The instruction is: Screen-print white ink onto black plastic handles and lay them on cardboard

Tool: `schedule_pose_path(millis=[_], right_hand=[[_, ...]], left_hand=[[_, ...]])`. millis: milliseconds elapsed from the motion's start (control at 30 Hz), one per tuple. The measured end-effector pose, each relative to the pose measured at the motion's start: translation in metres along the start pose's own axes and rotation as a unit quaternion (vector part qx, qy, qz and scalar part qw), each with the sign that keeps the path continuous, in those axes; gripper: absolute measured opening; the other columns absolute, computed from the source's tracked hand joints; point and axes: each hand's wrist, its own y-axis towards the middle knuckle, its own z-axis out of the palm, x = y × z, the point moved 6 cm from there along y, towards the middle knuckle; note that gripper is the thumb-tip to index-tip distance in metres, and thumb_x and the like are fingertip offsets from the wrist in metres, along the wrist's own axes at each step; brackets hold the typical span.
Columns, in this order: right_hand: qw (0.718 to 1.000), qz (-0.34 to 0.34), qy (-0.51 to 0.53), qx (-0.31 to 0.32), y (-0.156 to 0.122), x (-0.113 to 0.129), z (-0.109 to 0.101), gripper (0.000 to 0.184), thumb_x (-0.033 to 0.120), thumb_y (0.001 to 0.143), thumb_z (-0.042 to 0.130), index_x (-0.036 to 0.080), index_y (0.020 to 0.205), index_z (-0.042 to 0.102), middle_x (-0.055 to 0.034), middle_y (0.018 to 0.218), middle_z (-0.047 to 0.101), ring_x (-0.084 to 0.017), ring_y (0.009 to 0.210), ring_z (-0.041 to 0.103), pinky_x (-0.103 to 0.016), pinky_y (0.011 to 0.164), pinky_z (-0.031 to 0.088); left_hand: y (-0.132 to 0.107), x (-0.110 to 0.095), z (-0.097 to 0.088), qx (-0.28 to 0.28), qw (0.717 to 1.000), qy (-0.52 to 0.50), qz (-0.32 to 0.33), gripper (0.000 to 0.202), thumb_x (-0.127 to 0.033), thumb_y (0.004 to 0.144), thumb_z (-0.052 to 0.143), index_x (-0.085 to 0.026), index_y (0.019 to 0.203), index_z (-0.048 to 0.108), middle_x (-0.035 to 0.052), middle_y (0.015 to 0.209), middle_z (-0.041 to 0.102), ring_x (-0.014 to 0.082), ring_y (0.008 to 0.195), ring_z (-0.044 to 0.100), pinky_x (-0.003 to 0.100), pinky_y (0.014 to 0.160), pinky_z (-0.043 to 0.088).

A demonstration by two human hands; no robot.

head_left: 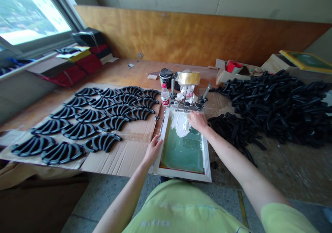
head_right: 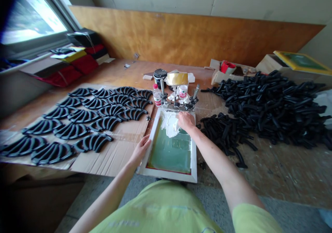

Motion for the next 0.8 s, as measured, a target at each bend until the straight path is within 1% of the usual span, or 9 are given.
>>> schedule_pose_path(millis=[100, 233, 300, 367, 433, 500, 600, 700, 800], right_hand=[[0.999, -0.036, 0.011, -0.003, -0.016, 0.012, 0.007, 0.016, 0.01, 0.081, 0.051, 0.015, 0.091, 0.063, -0.013, 0.098, 0.066, -0.025, 0.097, 0.055, -0.033, 0.083, 0.041], [0.981, -0.189, 0.044, 0.013, -0.054, 0.039, 0.007, 0.019, 0.005, 0.077, 0.049, 0.016, 0.087, 0.062, -0.0096, 0.09, 0.065, -0.023, 0.094, 0.054, -0.03, 0.076, 0.041], [0.964, -0.26, 0.059, 0.025, -0.069, 0.042, 0.002, 0.021, 0.004, 0.076, 0.049, 0.016, 0.087, 0.063, -0.0081, 0.088, 0.064, -0.022, 0.093, 0.054, -0.029, 0.075, 0.041], [0.951, -0.297, 0.077, 0.036, -0.072, 0.038, -0.005, 0.02, 0.005, 0.076, 0.05, 0.018, 0.086, 0.063, -0.0057, 0.087, 0.064, -0.02, 0.09, 0.054, -0.028, 0.073, 0.04], [0.953, -0.287, 0.09, 0.029, -0.065, 0.033, -0.009, 0.017, 0.007, 0.079, 0.051, 0.019, 0.083, 0.063, -0.0035, 0.085, 0.064, -0.019, 0.086, 0.055, -0.027, 0.07, 0.04], [0.965, -0.247, 0.091, 0.0, -0.056, 0.029, -0.009, 0.017, 0.008, 0.08, 0.052, 0.019, 0.083, 0.063, -0.0035, 0.084, 0.063, -0.019, 0.086, 0.054, -0.027, 0.069, 0.039], [0.967, -0.239, 0.086, -0.032, -0.062, 0.033, -0.003, 0.02, 0.005, 0.08, 0.05, 0.017, 0.088, 0.064, -0.0066, 0.088, 0.064, -0.021, 0.092, 0.053, -0.028, 0.074, 0.041], [0.956, -0.272, 0.112, -0.022, -0.075, 0.037, 0.001, 0.02, 0.007, 0.081, 0.052, 0.017, 0.092, 0.066, -0.0061, 0.09, 0.065, -0.02, 0.093, 0.054, -0.028, 0.078, 0.042], [0.965, -0.222, 0.135, -0.024, -0.057, 0.032, -0.009, 0.015, 0.017, 0.085, 0.058, 0.02, 0.097, 0.067, -0.0036, 0.09, 0.065, -0.019, 0.089, 0.057, -0.027, 0.077, 0.043]], left_hand=[[0.001, 0.004, 0.0, -0.005, 1.0, 0.012, 0.002, 0.066, -0.059, 0.077, 0.059, -0.019, 0.13, 0.054, 0.0044, 0.089, 0.07, 0.0168, 0.071, 0.062, 0.025, 0.06, 0.046], [0.002, 0.006, 0.001, 0.001, 1.0, 0.016, 0.002, 0.065, -0.058, 0.079, 0.057, -0.02, 0.131, 0.053, 0.0048, 0.092, 0.07, 0.0181, 0.076, 0.064, 0.026, 0.064, 0.047], [0.002, 0.005, 0.001, -0.001, 1.0, 0.021, 0.0, 0.065, -0.058, 0.079, 0.057, -0.02, 0.131, 0.053, 0.0052, 0.093, 0.07, 0.0183, 0.076, 0.064, 0.026, 0.063, 0.047], [0.001, 0.003, 0.001, -0.005, 1.0, 0.024, -0.003, 0.066, -0.059, 0.079, 0.057, -0.019, 0.131, 0.053, 0.0052, 0.091, 0.07, 0.0178, 0.073, 0.063, 0.025, 0.061, 0.046], [0.0, 0.0, 0.001, -0.01, 1.0, 0.021, -0.003, 0.065, -0.058, 0.078, 0.057, -0.019, 0.13, 0.054, 0.0051, 0.089, 0.07, 0.0173, 0.071, 0.062, 0.025, 0.059, 0.046], [-0.002, -0.003, 0.002, -0.01, 1.0, 0.011, -0.003, 0.066, -0.058, 0.077, 0.058, -0.017, 0.13, 0.054, 0.0054, 0.088, 0.07, 0.0173, 0.071, 0.062, 0.025, 0.06, 0.046], [-0.005, -0.007, 0.003, -0.006, 1.0, -0.018, -0.014, 0.07, -0.057, 0.075, 0.061, -0.016, 0.13, 0.054, 0.0053, 0.085, 0.07, 0.0176, 0.07, 0.063, 0.025, 0.058, 0.046], [-0.009, -0.013, 0.003, -0.01, 0.999, -0.039, -0.021, 0.07, -0.055, 0.072, 0.065, -0.016, 0.129, 0.055, 0.0042, 0.081, 0.069, 0.0169, 0.066, 0.063, 0.024, 0.055, 0.046], [-0.015, -0.025, 0.003, -0.002, 0.998, -0.053, -0.027, 0.07, -0.053, 0.072, 0.067, -0.017, 0.13, 0.053, 0.0031, 0.078, 0.069, 0.0157, 0.062, 0.062, 0.023, 0.053, 0.046]])
